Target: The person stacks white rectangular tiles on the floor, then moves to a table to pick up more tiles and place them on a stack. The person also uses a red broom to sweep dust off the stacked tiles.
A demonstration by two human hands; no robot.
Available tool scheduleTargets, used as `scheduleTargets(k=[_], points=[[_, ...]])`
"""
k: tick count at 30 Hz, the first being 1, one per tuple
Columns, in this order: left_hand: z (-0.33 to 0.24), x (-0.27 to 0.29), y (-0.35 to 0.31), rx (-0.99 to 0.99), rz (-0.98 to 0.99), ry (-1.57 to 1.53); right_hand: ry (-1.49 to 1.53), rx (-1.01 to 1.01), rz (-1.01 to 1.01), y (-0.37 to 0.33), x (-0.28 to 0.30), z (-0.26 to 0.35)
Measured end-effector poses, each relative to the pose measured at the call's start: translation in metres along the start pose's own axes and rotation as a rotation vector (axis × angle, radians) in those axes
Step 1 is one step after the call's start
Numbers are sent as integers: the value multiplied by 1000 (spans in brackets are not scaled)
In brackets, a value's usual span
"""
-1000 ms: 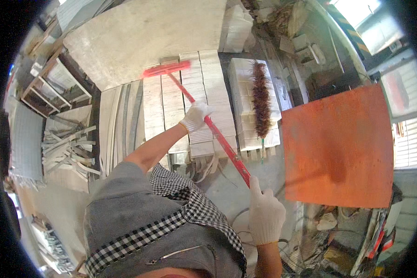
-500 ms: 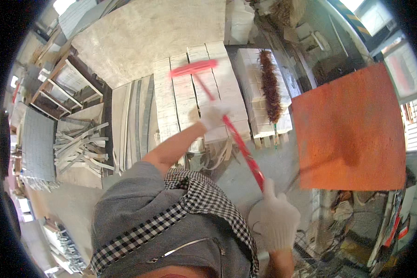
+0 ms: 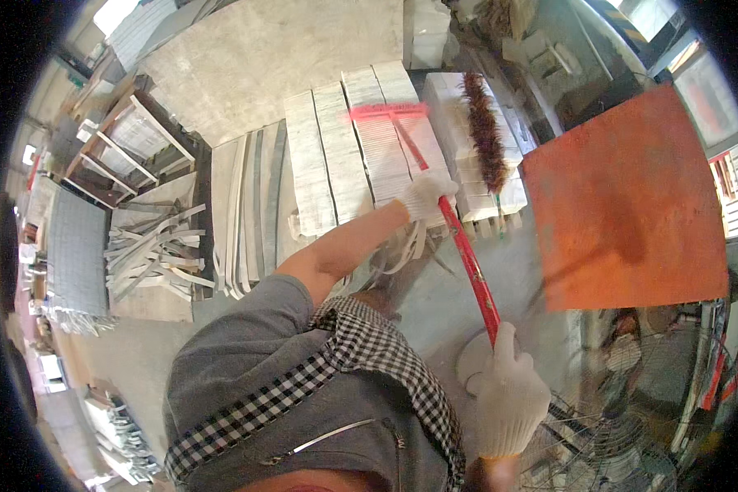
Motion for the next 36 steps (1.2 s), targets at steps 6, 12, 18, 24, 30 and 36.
scheduleTargets(k=[6,12,18,24,30,36], points=[[22,58,-117,115,12,118,157,206,-27,-14,-35,11],[-43,76,-94,56,-116,105,70,60,-91,-60,-4,-9],[-110,30,-21,-62,-53,-3,-49,-226,-1,-116,34,-18],[-93,28,-90,1,28,-234,-34,-87,123,-119,18,4],[-97,96,-149,-4,21,6,111,-56,-22,-138,26,11],[-87,67,-139,99,275,-140,156,-163,-70,-160,37,29]])
Point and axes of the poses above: each hand's wrist, its own y-axis towards the middle knuckle, its own x-axis out of the back of the hand, z = x × y, the point moved 9 cm from there along y, towards the middle knuckle
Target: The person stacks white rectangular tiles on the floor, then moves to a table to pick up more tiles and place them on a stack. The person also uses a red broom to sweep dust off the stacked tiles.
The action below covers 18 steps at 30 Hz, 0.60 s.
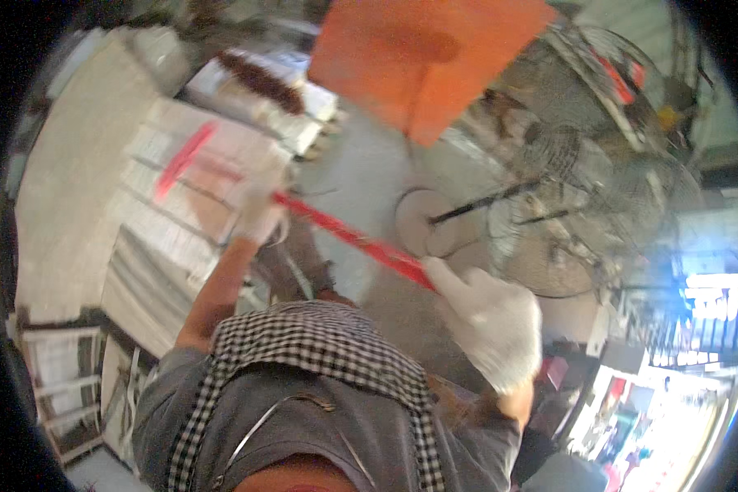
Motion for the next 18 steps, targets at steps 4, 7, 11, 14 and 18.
scheduleTargets(k=[4,7,11,14,18], points=[[-74,-40,51,-265,-80,98,-204,-207,106,-33,7,-12],[-93,-48,28,-357,-144,10,-192,-170,109,-55,4,-13],[-59,-23,-37,-254,-194,28,-148,-71,121,-56,6,10],[-53,-5,-51,-158,-174,129,-60,-16,84,-51,2,-7],[-118,8,-23,-253,-309,27,-111,-84,-25,-81,32,-35]])
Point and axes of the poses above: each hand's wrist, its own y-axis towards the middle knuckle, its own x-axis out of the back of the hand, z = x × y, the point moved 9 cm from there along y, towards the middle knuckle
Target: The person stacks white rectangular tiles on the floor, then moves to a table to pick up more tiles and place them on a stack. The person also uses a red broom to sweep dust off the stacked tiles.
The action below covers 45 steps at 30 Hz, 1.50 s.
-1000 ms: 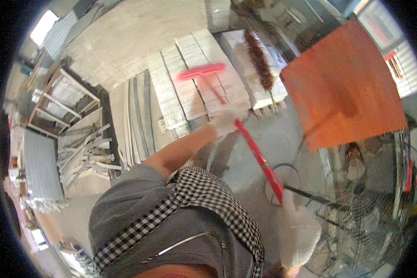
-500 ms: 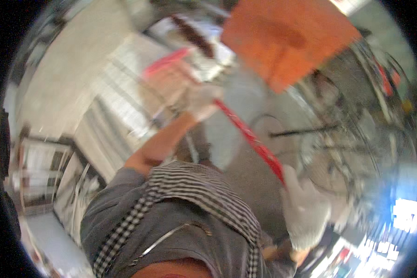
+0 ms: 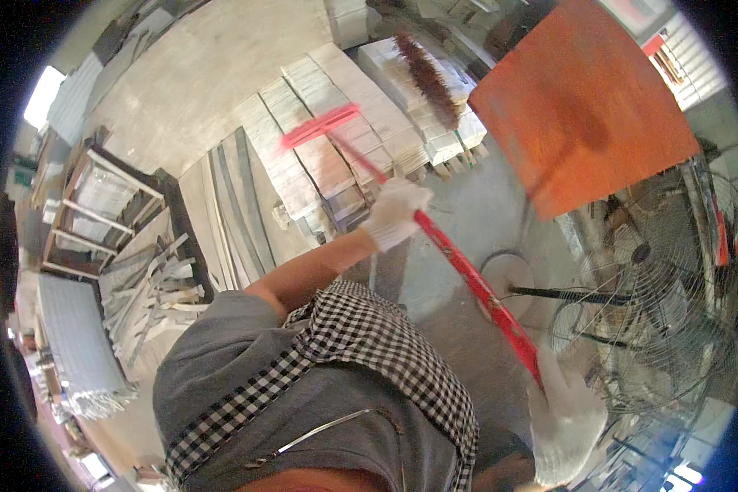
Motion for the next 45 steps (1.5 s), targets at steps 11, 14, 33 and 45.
scheduleTargets(k=[11,14,33,45], points=[[-33,-56,-41,105,225,96,2,239,78,-12,-21,-2],[-11,-22,-87,188,204,201,2,305,101,-10,-31,7],[-88,-73,-53,59,182,-50,-65,177,116,-69,-6,-63],[-138,-68,-20,15,150,-91,19,307,225,-98,26,-78]])
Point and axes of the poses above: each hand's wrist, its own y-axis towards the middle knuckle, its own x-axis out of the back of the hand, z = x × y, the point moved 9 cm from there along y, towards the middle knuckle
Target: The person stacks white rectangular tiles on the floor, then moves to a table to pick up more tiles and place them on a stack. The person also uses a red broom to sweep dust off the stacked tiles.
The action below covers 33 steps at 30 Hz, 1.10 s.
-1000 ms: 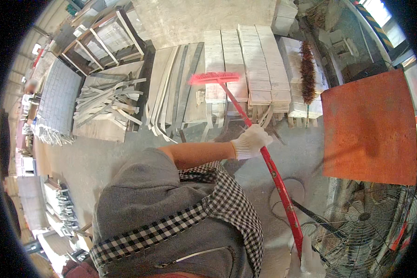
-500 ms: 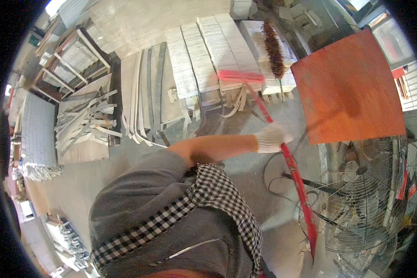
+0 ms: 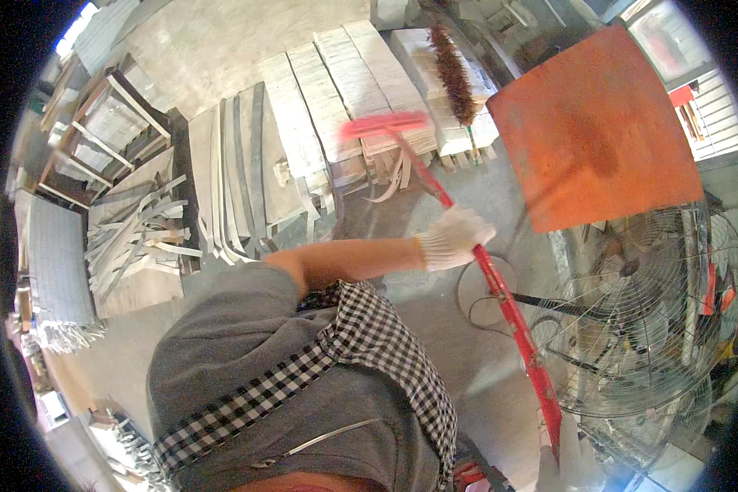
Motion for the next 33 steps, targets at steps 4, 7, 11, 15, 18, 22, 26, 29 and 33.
scheduleTargets(k=[4,7,11,15,18,22,26,29,33], points=[[21,-36,8,-5,42,-7,-153,-152,147,10,-15,-16],[21,-17,-36,87,135,40,100,-36,144,21,-11,-17],[35,39,-98,216,275,83,132,433,-102,18,-8,-9],[48,52,-107,205,142,120,212,510,-84,40,0,7],[69,41,-87,140,19,90,85,479,113,74,14,46],[96,8,-80,161,107,61,26,236,6,96,-2,50],[135,40,-145,289,58,29,32,80,-31,131,-19,64],[149,81,-174,360,14,114,-65,150,12,152,-36,63],[131,108,-137,303,-154,108,48,103,-45,147,-1,73]])
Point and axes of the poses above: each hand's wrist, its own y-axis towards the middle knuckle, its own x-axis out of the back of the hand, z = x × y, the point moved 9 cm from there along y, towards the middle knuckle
